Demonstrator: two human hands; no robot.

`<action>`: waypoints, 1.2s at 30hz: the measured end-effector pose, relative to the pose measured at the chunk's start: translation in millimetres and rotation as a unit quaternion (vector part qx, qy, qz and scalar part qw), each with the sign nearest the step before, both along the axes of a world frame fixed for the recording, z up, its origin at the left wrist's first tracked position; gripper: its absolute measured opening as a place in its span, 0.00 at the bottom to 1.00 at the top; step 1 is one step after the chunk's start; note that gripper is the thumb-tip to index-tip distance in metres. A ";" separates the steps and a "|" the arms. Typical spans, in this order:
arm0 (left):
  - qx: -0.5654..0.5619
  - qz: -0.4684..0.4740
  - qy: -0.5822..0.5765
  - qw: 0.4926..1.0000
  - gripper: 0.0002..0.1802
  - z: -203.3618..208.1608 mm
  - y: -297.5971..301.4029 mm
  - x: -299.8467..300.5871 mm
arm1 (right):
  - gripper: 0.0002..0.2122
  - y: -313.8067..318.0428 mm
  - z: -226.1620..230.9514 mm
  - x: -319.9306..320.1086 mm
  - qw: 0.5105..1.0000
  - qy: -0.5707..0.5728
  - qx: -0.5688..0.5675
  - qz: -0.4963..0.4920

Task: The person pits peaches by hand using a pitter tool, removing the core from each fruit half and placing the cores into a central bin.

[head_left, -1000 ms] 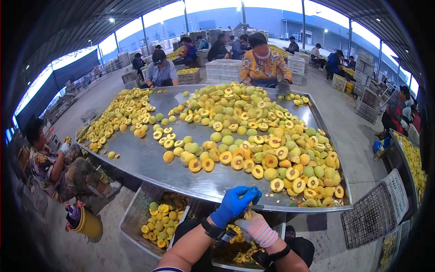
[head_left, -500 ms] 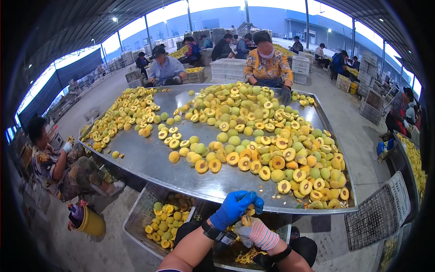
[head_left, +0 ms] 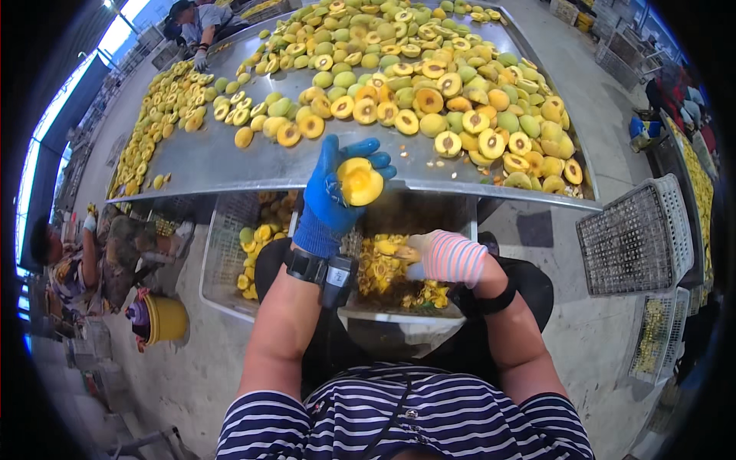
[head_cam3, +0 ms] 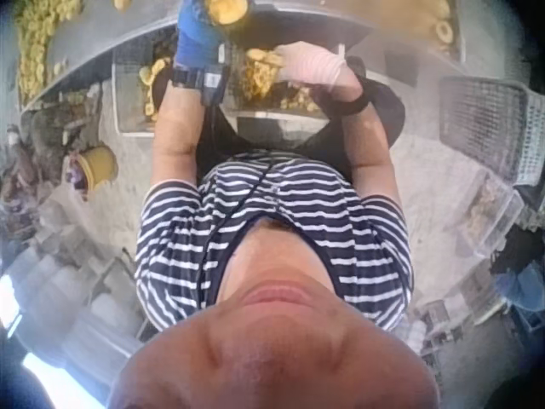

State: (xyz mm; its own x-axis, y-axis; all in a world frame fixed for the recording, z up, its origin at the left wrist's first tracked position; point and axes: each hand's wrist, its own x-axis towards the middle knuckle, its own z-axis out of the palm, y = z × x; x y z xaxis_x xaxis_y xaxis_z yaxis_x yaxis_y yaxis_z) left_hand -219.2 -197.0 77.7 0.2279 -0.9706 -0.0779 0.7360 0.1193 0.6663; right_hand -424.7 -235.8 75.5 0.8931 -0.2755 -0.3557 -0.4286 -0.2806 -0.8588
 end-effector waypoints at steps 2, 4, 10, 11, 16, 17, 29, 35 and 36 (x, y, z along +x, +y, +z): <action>-0.005 0.009 -0.009 1.000 0.34 -5.2 17.5 4.4 | 0.11 0.3 -38.8 -12.1 0.926 0.161 -0.335 0.066; -0.006 0.029 -0.049 0.998 0.32 -10.1 29.3 24.9 | 0.11 1.2 -31.6 -24.2 0.922 0.165 -0.349 0.027; 0.260 0.236 -0.571 0.742 0.19 -0.2 54.2 83.6 | 0.10 -0.9 -6.9 -41.7 0.917 0.166 -0.362 -0.025; 0.190 0.217 -0.557 0.779 0.18 8.2 35.1 66.3 | 0.10 -2.4 -11.0 -43.1 0.925 0.149 -0.347 -0.044; 0.143 -0.086 -0.606 0.777 0.32 -31.7 -120.6 -28.6 | 0.14 -12.6 -3.1 -59.6 0.924 0.079 -0.305 -0.217; 0.177 -0.134 -0.647 0.730 0.37 -42.2 -143.5 -48.9 | 0.14 -16.1 1.6 -62.7 0.924 0.090 -0.286 -0.236; -0.110 -0.103 -0.612 0.776 0.32 -15.5 -98.7 -53.4 | 0.27 -28.9 -11.8 -54.7 0.830 -0.196 -0.117 -0.510; -0.139 -0.099 -0.555 0.814 0.29 -6.6 -13.7 -61.5 | 0.21 -29.5 0.3 -32.0 0.838 -0.252 0.265 -0.406; -0.137 -0.093 -0.554 0.816 0.29 -8.8 -10.4 -51.3 | 0.19 -26.7 -3.7 -24.7 0.813 -0.293 0.298 -0.404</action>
